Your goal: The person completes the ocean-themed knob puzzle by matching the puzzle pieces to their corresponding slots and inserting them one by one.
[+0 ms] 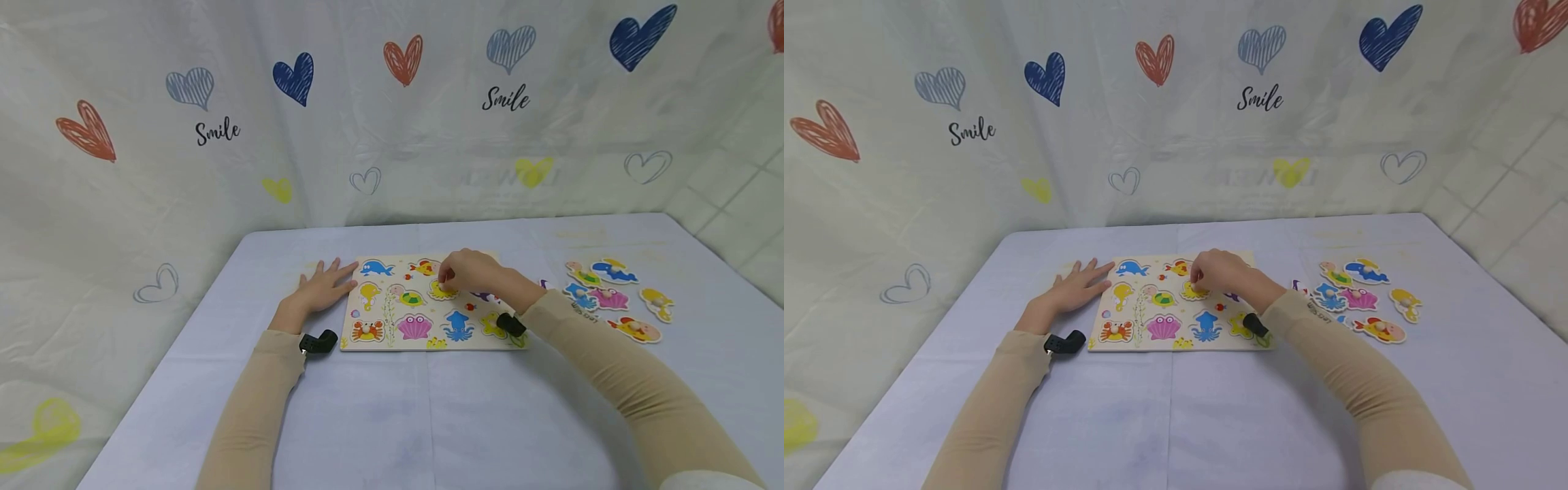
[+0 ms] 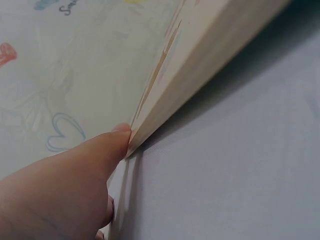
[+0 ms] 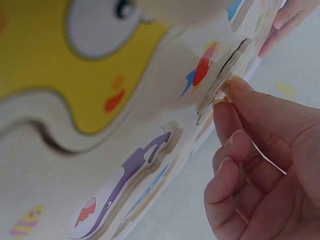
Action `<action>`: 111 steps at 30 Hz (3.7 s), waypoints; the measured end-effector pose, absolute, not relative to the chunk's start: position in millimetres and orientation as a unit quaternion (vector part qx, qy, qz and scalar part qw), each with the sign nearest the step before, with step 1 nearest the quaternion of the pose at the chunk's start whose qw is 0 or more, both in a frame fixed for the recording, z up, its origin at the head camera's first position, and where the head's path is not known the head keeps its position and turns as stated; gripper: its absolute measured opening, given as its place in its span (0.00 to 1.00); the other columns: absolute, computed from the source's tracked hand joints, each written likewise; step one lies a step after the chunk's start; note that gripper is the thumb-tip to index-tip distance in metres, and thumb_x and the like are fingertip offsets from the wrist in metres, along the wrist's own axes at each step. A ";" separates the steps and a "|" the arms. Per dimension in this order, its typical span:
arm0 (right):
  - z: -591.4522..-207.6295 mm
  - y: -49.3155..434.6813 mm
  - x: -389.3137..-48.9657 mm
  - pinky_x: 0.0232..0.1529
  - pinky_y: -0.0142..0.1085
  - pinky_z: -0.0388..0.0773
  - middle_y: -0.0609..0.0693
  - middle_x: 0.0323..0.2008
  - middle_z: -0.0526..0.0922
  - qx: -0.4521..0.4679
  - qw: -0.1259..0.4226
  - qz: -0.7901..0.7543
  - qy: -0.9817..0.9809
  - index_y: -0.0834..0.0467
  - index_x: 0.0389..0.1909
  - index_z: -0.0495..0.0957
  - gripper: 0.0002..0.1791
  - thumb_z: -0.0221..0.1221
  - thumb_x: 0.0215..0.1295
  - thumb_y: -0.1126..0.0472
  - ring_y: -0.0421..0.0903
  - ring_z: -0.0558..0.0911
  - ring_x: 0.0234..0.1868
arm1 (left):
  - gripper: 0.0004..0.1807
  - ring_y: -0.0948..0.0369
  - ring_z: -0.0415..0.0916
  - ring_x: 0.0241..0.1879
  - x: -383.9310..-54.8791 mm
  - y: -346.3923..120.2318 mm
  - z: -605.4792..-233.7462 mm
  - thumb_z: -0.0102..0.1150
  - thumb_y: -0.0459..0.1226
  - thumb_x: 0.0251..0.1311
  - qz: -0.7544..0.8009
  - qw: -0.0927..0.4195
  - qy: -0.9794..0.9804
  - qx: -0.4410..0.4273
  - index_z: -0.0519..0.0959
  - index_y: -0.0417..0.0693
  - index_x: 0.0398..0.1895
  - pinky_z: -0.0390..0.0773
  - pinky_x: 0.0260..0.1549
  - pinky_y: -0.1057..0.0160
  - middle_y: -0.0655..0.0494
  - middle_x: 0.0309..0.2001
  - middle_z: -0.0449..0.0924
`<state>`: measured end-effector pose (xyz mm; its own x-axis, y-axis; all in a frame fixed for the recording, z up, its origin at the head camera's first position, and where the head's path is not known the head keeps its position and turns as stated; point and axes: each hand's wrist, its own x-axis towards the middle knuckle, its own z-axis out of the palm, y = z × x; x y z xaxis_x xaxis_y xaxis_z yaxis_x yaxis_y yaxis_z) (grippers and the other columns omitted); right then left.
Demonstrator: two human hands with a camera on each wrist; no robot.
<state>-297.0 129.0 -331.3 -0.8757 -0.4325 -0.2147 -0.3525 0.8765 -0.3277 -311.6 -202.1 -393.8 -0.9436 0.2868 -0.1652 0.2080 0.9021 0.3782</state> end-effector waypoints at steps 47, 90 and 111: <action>-295.8 192.3 -284.3 0.40 0.42 0.80 0.53 0.40 0.85 -0.236 0.050 -0.223 0.945 0.61 0.51 0.85 0.11 0.64 0.72 0.63 0.50 0.79 0.39 | 0.35 0.36 0.26 0.79 -309.5 -201.0 -392.2 0.41 0.60 0.77 0.173 0.111 0.970 0.126 0.52 0.66 0.83 0.30 0.67 0.25 0.42 0.82 0.38; -334.1 316.9 -281.5 0.39 0.40 0.75 0.45 0.33 0.81 -0.219 0.166 -0.175 0.945 0.58 0.40 0.85 0.04 0.67 0.68 0.62 0.45 0.75 0.36 | 0.35 0.37 0.25 0.79 -311.7 -202.2 -393.4 0.39 0.61 0.77 0.175 0.111 0.970 0.124 0.51 0.67 0.83 0.29 0.68 0.25 0.44 0.83 0.37; -321.2 305.8 -269.9 0.37 0.40 0.79 0.52 0.42 0.85 -0.199 0.072 -0.192 0.958 0.62 0.45 0.86 0.09 0.68 0.67 0.65 0.49 0.76 0.37 | 0.35 0.37 0.25 0.79 -312.6 -202.2 -394.0 0.41 0.61 0.77 0.177 0.109 0.970 0.124 0.52 0.67 0.83 0.28 0.67 0.25 0.44 0.83 0.37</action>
<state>-269.9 305.8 -321.2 -0.9103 -0.4094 -0.0612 -0.3541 0.8468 -0.3969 -312.6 -202.2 -394.0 -0.9455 0.2785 -0.1686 0.2010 0.9069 0.3704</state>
